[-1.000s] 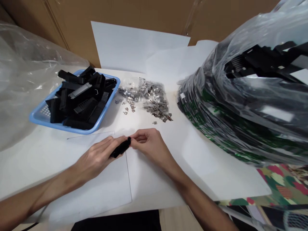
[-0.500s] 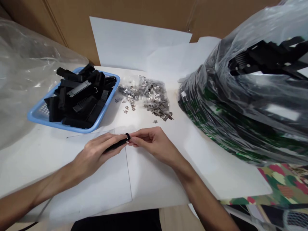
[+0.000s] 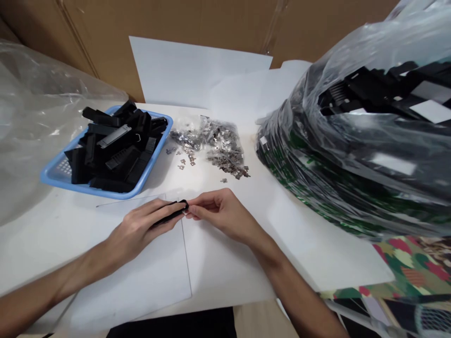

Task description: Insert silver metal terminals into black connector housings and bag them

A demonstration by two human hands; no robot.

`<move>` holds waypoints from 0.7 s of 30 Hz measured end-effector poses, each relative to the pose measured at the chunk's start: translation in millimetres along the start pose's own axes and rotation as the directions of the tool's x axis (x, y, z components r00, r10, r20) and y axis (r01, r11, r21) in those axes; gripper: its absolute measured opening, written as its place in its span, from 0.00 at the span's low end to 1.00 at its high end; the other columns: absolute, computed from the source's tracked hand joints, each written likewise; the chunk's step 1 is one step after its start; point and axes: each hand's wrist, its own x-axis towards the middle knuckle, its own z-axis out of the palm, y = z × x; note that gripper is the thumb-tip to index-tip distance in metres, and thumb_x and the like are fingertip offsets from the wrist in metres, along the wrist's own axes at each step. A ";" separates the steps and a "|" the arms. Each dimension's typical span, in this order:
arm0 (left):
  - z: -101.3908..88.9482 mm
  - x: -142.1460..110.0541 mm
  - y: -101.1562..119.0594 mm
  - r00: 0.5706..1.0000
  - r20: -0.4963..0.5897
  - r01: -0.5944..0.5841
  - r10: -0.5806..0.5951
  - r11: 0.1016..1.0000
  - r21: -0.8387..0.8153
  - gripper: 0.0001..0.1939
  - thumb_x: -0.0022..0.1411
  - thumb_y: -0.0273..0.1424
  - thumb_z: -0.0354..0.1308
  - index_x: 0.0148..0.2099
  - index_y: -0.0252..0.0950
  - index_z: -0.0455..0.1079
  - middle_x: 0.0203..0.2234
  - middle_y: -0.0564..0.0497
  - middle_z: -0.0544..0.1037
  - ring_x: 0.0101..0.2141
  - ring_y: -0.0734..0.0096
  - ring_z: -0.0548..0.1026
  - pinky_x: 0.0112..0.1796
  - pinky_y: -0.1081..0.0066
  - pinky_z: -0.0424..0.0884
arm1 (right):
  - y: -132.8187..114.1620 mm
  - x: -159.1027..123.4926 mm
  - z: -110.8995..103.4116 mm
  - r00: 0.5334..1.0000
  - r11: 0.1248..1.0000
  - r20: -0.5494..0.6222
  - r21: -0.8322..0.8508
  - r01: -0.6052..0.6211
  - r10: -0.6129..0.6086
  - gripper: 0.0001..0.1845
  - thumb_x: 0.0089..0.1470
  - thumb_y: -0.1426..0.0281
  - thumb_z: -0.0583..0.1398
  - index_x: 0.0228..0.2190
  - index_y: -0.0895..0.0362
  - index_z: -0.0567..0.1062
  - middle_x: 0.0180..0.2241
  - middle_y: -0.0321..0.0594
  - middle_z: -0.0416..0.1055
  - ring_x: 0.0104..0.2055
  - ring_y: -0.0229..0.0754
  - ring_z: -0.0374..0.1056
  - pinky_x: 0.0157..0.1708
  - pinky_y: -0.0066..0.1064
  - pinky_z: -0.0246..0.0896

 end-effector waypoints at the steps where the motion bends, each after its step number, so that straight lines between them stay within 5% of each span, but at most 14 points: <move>1: -0.2 0.3 0.1 1.000 -0.004 0.000 0.000 1.000 -0.008 0.15 0.77 0.34 0.53 0.61 0.39 0.72 0.44 0.47 0.82 0.42 0.66 0.83 0.43 0.66 0.84 | 0.4 0.0 0.0 1.000 1.000 -0.002 -0.005 0.007 -0.007 0.20 0.53 0.52 0.71 0.42 0.52 0.87 0.36 0.42 0.84 0.40 0.47 0.82 0.47 0.40 0.78; 21: -3.0 -1.6 2.8 0.998 -0.060 -0.035 0.033 0.999 -0.031 0.16 0.76 0.32 0.55 0.63 0.39 0.69 0.42 0.48 0.82 0.39 0.69 0.82 0.41 0.69 0.83 | -1.2 -1.1 3.1 0.997 0.996 0.000 -0.041 0.078 -0.078 0.17 0.56 0.55 0.69 0.43 0.50 0.87 0.34 0.40 0.84 0.38 0.44 0.81 0.42 0.36 0.78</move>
